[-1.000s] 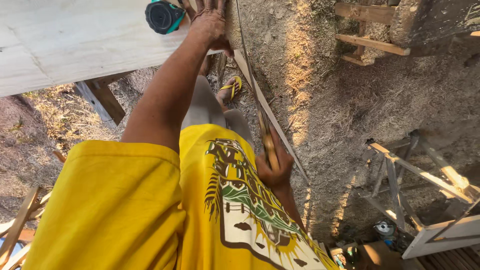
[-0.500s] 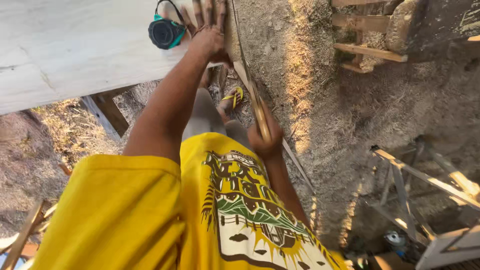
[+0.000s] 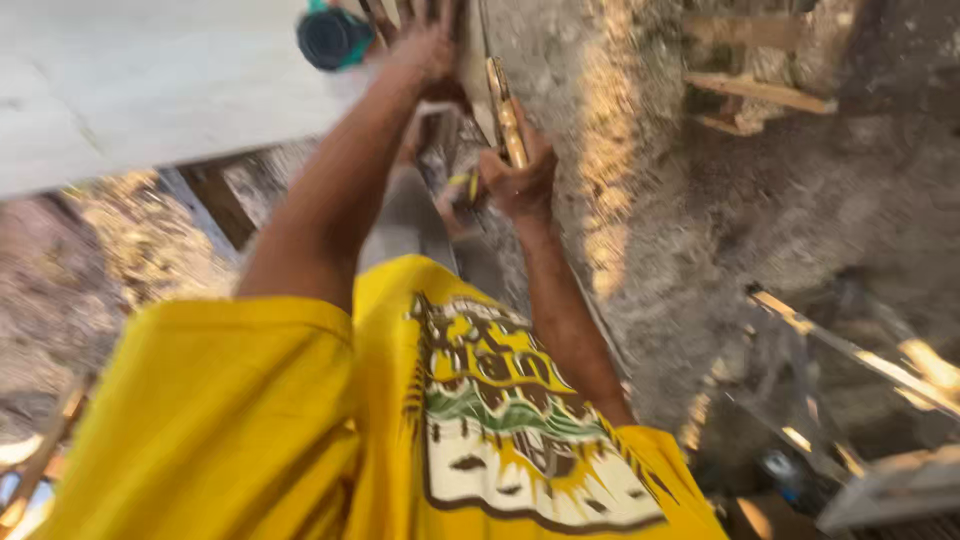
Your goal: The person saws a long wooden board resting on supports using a hand saw, steadying the board with the other hand. They then use a tape measure to measure the board, mark it with a pencil, and finally pick up a hammer and work near a metal bar and stacked lumber.
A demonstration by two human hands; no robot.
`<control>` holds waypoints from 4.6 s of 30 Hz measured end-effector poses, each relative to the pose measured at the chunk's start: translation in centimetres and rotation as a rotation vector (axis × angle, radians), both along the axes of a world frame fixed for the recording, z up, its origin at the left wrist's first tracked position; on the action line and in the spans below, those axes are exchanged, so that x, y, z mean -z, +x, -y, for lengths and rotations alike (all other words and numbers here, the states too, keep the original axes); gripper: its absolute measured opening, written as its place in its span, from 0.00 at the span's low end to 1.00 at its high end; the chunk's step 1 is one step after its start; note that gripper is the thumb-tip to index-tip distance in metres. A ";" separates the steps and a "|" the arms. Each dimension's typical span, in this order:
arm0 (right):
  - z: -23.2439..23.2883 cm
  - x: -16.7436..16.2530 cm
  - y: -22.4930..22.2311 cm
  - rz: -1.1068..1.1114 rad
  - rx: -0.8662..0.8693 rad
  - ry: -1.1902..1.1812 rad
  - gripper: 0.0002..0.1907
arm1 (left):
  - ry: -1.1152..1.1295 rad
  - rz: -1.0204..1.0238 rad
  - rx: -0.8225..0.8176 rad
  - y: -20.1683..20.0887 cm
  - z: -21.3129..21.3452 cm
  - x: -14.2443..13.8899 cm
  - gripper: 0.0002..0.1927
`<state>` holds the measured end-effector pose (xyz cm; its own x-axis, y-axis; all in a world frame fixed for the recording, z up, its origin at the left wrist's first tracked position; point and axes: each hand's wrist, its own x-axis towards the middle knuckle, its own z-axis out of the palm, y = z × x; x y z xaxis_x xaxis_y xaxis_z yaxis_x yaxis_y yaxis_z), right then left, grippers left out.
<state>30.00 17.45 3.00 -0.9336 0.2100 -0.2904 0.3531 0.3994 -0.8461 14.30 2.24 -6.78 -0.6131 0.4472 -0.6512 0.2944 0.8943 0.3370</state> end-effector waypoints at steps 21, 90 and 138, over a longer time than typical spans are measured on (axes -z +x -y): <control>-0.5 -4.9 6.2 -0.069 -0.059 0.063 0.34 | -0.075 -0.007 -0.122 -0.2 -0.1 -0.7 0.85; -3.9 -8.8 16.6 -0.040 -0.127 0.056 0.36 | -0.050 -0.051 -0.129 0.2 0.0 -1.7 0.85; 1.3 -7.3 0.2 -0.466 -0.263 0.469 0.36 | -0.051 -0.376 -0.300 1.4 7.3 -4.6 0.64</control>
